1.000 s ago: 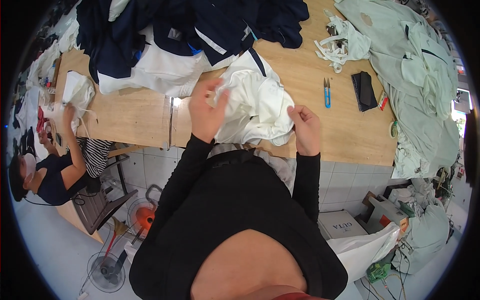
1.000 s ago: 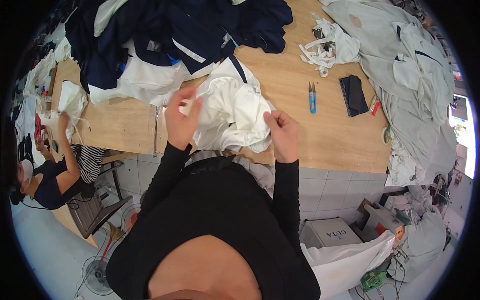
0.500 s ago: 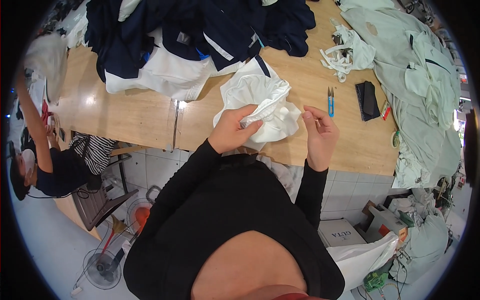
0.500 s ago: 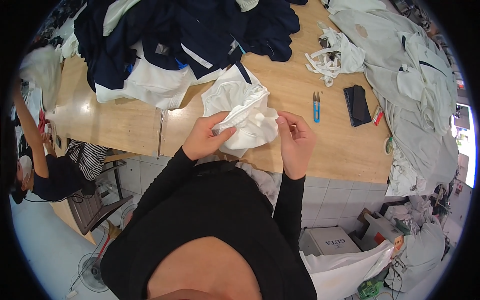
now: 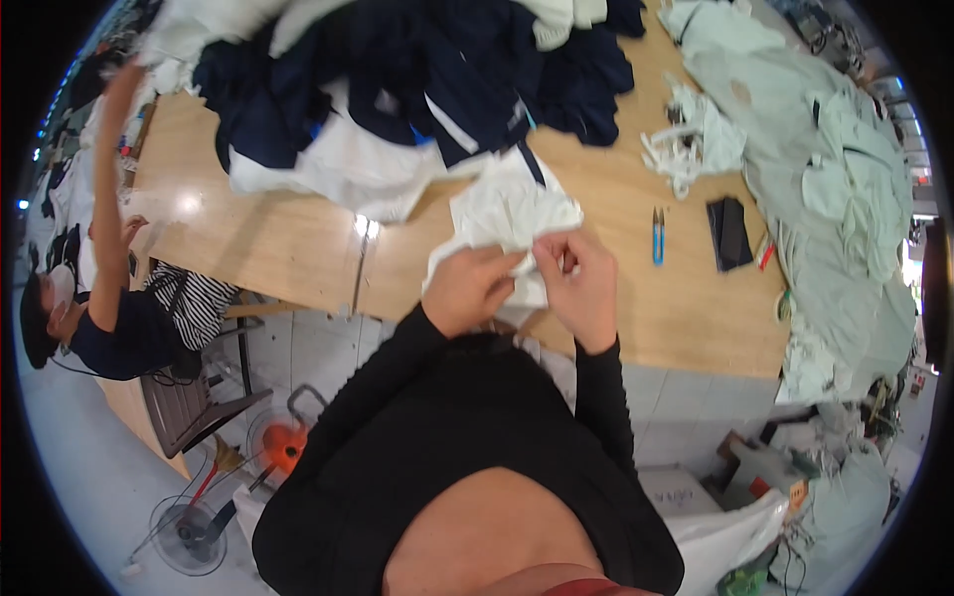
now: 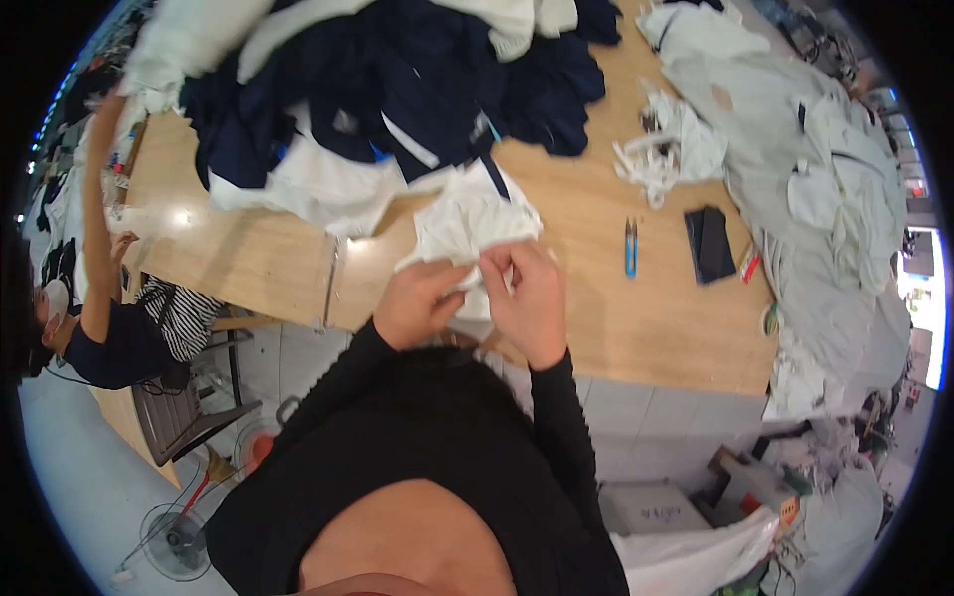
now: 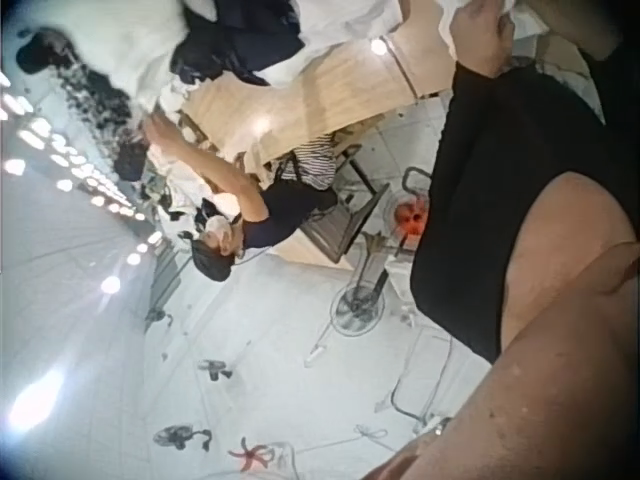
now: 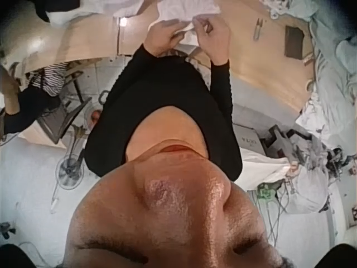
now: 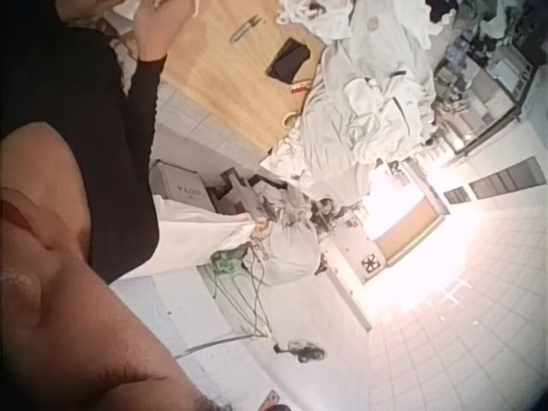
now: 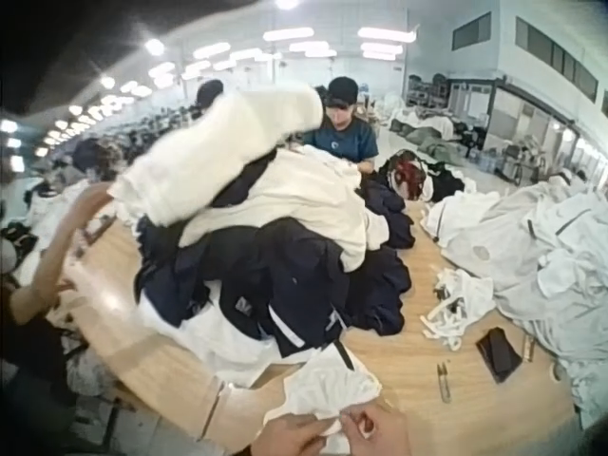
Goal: Inspecting white garments for loose threads and trimming them using small blue nippers.
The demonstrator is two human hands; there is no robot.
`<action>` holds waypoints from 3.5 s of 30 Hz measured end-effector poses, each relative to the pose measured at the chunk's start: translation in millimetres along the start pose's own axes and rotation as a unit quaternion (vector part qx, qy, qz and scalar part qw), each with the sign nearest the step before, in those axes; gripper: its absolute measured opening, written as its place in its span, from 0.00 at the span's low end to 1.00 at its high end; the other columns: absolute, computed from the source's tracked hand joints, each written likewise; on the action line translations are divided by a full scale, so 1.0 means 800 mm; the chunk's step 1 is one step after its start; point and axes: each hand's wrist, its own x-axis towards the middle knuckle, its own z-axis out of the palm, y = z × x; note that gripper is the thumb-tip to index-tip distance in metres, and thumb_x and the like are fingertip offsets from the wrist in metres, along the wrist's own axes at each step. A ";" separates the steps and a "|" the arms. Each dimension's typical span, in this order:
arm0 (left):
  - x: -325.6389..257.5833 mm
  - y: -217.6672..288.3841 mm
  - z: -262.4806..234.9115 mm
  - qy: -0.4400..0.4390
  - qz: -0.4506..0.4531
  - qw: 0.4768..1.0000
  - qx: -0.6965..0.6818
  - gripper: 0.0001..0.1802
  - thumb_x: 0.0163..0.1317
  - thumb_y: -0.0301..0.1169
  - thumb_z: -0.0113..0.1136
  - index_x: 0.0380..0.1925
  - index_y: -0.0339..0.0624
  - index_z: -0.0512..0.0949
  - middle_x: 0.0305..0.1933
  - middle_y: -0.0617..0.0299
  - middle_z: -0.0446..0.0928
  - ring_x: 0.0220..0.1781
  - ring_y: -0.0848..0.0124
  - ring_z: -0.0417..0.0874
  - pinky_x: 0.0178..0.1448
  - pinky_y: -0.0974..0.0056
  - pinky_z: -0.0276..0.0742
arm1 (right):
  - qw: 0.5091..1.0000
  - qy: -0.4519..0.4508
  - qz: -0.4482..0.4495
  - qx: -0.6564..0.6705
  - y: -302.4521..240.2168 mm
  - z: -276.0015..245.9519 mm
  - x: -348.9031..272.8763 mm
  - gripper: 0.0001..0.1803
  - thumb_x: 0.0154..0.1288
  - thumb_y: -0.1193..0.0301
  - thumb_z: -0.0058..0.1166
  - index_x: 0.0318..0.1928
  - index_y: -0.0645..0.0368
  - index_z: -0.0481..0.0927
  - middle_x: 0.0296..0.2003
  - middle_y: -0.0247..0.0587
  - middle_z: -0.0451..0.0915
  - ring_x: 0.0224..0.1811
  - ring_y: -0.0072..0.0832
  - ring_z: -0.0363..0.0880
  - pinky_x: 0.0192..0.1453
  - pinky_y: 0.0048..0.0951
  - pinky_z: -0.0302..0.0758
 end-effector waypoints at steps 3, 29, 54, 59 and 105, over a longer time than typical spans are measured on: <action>-0.005 -0.016 0.014 0.023 0.042 0.998 0.049 0.25 0.60 0.28 0.67 0.60 0.48 0.86 0.36 0.56 0.80 0.37 0.53 0.85 0.42 0.50 0.79 | 1.000 0.023 0.005 0.000 0.020 0.011 -0.009 0.07 0.73 0.75 0.68 0.37 0.65 0.84 0.25 0.36 0.78 0.26 0.19 0.73 0.31 0.27 0.70; 0.012 -0.104 0.093 0.045 -0.197 0.969 0.141 0.19 0.71 0.51 0.69 0.46 0.49 0.81 0.31 0.53 0.86 0.27 0.51 0.88 0.30 0.48 0.80 | 0.966 0.180 0.175 0.053 0.259 0.010 0.010 0.21 0.86 0.68 0.49 0.29 0.60 0.73 0.24 0.36 0.75 0.26 0.27 0.73 0.33 0.33 0.70; 0.018 -0.130 0.101 0.136 -0.145 0.976 0.089 0.16 0.53 0.35 0.79 0.39 0.44 0.86 0.28 0.60 0.84 0.22 0.59 0.84 0.26 0.57 0.74 | 0.965 0.224 0.139 0.007 0.262 0.027 0.027 0.08 0.80 0.76 0.59 0.38 0.65 0.79 0.37 0.40 0.83 0.32 0.23 0.79 0.34 0.24 0.76; 0.017 -0.130 0.102 0.139 -0.144 0.976 0.089 0.16 0.53 0.35 0.79 0.39 0.44 0.86 0.28 0.60 0.84 0.21 0.60 0.84 0.26 0.57 0.73 | 0.964 0.227 0.138 -0.004 0.259 0.028 0.030 0.09 0.78 0.75 0.61 0.36 0.64 0.79 0.35 0.43 0.83 0.29 0.27 0.78 0.31 0.27 0.73; 0.048 -0.122 0.067 -0.013 -0.285 0.958 -0.030 0.23 0.67 0.46 0.76 0.50 0.39 0.85 0.35 0.46 0.89 0.38 0.47 0.92 0.42 0.51 0.86 | 0.963 0.232 0.136 0.025 0.271 0.019 0.024 0.03 0.76 0.77 0.59 0.45 0.64 0.80 0.38 0.43 0.84 0.31 0.30 0.80 0.34 0.34 0.74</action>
